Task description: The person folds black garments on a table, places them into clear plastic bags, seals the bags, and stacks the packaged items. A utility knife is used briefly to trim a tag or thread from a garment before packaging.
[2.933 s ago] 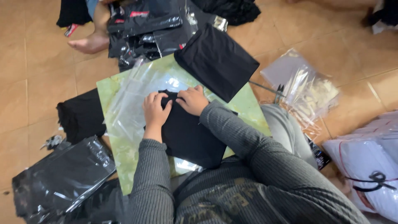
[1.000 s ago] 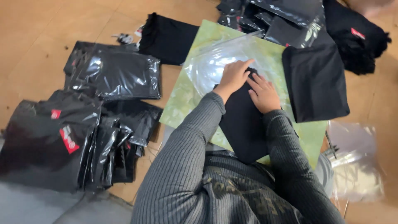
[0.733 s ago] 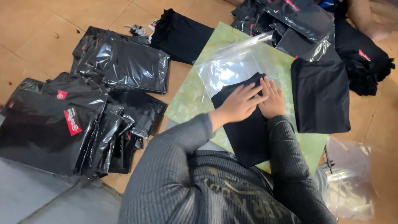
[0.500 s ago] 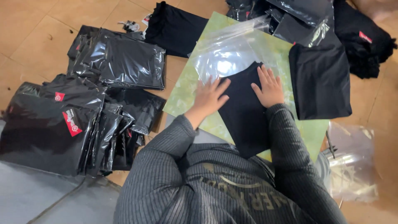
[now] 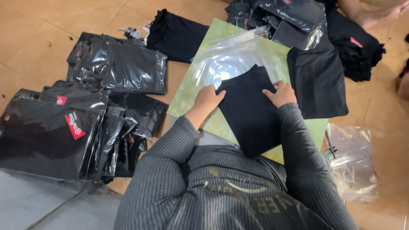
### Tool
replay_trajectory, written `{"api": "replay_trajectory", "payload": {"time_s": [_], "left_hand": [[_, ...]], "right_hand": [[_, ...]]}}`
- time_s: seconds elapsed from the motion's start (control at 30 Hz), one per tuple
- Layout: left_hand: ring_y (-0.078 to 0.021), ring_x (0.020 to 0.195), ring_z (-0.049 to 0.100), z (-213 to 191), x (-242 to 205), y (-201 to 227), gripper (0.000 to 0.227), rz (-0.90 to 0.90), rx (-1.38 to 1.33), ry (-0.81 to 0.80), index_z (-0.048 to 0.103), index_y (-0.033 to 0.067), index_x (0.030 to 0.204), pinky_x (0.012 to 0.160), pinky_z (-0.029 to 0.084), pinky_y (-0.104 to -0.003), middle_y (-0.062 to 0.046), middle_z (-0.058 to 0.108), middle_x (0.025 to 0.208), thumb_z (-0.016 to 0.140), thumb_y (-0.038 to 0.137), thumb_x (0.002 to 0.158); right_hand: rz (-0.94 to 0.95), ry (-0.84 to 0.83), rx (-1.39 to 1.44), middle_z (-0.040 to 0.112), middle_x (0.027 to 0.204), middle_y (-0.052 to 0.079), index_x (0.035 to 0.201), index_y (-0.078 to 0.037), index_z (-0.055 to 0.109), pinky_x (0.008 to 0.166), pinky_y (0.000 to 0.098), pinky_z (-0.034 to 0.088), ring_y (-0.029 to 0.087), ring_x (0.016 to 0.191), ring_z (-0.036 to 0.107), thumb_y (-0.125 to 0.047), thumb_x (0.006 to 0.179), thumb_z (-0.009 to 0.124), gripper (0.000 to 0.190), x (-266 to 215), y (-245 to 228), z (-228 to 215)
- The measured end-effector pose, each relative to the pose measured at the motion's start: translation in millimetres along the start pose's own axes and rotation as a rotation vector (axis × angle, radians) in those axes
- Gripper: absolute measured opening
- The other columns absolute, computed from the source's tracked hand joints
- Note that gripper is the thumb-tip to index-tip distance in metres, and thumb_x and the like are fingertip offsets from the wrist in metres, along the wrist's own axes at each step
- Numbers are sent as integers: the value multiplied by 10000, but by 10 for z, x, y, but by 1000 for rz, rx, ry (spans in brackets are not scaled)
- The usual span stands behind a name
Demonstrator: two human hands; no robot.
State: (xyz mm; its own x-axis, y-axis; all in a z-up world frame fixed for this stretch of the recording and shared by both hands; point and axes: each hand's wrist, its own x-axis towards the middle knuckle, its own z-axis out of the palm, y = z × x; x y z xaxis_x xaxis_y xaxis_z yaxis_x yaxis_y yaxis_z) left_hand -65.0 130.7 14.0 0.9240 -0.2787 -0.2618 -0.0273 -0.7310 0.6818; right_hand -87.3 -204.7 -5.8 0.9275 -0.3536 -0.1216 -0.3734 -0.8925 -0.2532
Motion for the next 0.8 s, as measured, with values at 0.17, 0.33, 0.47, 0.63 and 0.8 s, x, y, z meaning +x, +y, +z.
{"api": "replay_trajectory", "payload": {"time_s": [0.17, 0.33, 0.47, 0.63, 0.8], "left_hand": [[-349, 1145, 668, -248, -180, 447, 673, -63, 40, -110, 589, -48, 1281, 890, 582, -448, -240, 664, 1184, 590, 539, 950], [-375, 1172, 661, -151, -21, 388, 663, -82, -33, -94, 601, -55, 1302, 941, 562, -501, -251, 671, 1217, 630, 485, 918], [-358, 1069, 695, -149, -2, 359, 750, -138, -421, -180, 472, -15, 1454, 866, 617, -453, -252, 602, 1307, 617, 482, 911], [-357, 697, 758, -20, 118, 326, 728, -236, -872, -272, 401, -46, 1483, 660, 687, -434, -259, 635, 972, 625, 342, 910], [-359, 670, 754, 177, 249, 224, 629, -307, -928, -246, 413, 60, 1448, 606, 674, -450, -234, 629, 938, 613, 379, 944]], "right_hand": [[82, -137, 76, 633, 1252, 239, 1304, -53, 578, 928, 511, 558, 409, 1141, 673, -610, 867, 770, 734, -94, -156, -254], [-86, -119, 20, 686, 1179, 243, 1184, -9, 669, 940, 525, 547, 426, 1142, 667, -604, 858, 776, 687, -27, -121, -267], [-164, -95, 175, 652, 1103, 206, 1150, -54, 590, 881, 530, 539, 425, 1081, 663, -505, 897, 791, 555, -98, -68, -313], [-197, -93, 222, 574, 1138, 178, 1296, -73, 509, 898, 505, 539, 404, 1108, 638, -420, 893, 817, 615, -79, -79, -273], [-132, -93, 211, 538, 1098, 115, 1370, -106, 496, 937, 477, 530, 354, 1102, 640, -490, 883, 799, 690, 56, 94, -5]]}}
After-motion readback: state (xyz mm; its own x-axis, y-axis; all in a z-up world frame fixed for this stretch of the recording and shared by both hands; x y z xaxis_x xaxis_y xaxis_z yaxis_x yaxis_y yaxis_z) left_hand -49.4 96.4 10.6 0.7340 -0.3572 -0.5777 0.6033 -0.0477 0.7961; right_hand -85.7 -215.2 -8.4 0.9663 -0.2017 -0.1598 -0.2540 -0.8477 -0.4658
